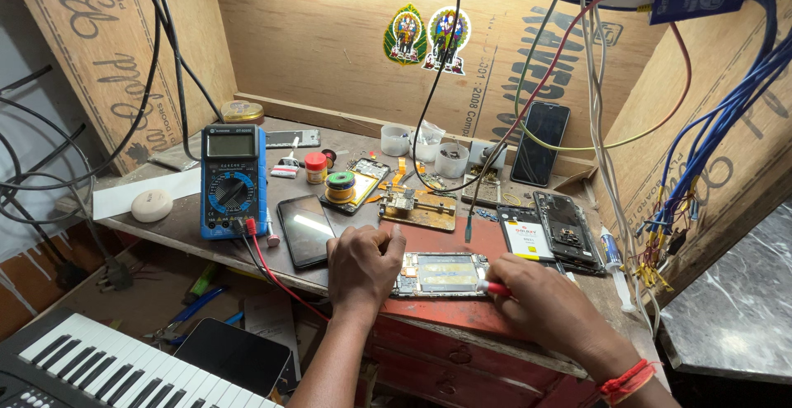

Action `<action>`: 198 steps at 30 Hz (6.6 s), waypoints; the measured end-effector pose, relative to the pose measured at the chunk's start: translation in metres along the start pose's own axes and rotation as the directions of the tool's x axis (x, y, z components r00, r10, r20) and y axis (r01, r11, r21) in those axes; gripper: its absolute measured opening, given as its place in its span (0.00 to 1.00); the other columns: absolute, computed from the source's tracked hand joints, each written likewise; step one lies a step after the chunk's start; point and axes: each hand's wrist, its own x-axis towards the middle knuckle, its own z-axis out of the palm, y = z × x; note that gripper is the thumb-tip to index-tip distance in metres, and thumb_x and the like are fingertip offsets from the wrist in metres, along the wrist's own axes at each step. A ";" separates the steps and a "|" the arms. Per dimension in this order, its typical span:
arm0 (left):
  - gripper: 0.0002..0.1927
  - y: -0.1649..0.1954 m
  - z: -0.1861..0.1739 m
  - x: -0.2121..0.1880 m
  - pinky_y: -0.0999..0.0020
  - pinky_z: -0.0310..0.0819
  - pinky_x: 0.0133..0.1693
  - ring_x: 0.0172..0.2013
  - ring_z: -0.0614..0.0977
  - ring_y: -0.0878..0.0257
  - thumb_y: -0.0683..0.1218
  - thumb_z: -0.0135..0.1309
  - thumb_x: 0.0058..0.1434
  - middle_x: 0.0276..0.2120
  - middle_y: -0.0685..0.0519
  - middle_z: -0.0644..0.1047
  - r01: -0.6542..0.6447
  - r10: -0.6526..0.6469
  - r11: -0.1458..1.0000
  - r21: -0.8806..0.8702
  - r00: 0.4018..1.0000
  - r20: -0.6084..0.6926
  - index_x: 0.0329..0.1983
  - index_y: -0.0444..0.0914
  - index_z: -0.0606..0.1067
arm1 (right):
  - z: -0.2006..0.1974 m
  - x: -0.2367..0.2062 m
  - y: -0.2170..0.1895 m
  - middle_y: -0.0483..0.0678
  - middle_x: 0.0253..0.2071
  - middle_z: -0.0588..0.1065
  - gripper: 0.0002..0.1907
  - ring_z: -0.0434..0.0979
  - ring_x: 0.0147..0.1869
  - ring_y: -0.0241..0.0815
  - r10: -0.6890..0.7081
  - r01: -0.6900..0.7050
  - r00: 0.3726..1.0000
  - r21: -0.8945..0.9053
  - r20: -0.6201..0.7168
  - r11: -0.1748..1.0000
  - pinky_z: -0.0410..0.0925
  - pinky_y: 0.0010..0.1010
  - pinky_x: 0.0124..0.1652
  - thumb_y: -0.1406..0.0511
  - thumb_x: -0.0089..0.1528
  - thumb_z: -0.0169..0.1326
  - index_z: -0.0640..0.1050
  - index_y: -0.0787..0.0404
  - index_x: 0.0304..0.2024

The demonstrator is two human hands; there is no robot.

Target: The person works at an electronics repair bench disassembling a smartphone. They pick up the phone, open its back cover, remove the battery, and use a multimeter and a red marker to test and mark the phone's internal board while handling other phone parts on the bench.

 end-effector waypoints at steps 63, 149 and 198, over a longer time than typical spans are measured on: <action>0.21 0.000 0.001 0.001 0.57 0.66 0.49 0.35 0.79 0.56 0.55 0.53 0.62 0.24 0.51 0.81 0.003 -0.003 1.000 0.017 1.000 0.018 0.19 0.39 0.82 | 0.052 0.010 0.010 0.48 0.31 0.76 0.25 0.80 0.34 0.34 0.100 0.297 0.629 0.358 -0.771 0.885 0.75 0.24 0.32 0.65 0.63 0.61 0.61 0.62 0.54; 0.21 -0.002 0.001 0.000 0.54 0.66 0.47 0.36 0.79 0.51 0.55 0.55 0.60 0.25 0.49 0.81 -0.047 0.047 0.999 -0.005 0.998 -0.046 0.19 0.37 0.81 | 0.001 0.000 -0.002 0.47 0.36 0.80 0.08 0.83 0.42 0.47 0.018 -0.016 0.999 0.053 -0.040 0.998 0.73 0.39 0.42 0.67 0.52 0.61 0.82 0.60 0.35; 0.22 -0.002 0.001 0.000 0.56 0.66 0.47 0.36 0.79 0.52 0.55 0.54 0.62 0.24 0.49 0.81 -0.013 0.013 1.000 0.004 1.000 -0.002 0.17 0.37 0.80 | 0.026 0.031 0.008 0.52 0.48 0.74 0.25 0.83 0.45 0.41 0.189 0.305 0.611 0.449 -0.769 0.840 0.80 0.29 0.43 0.73 0.71 0.49 0.64 0.55 0.70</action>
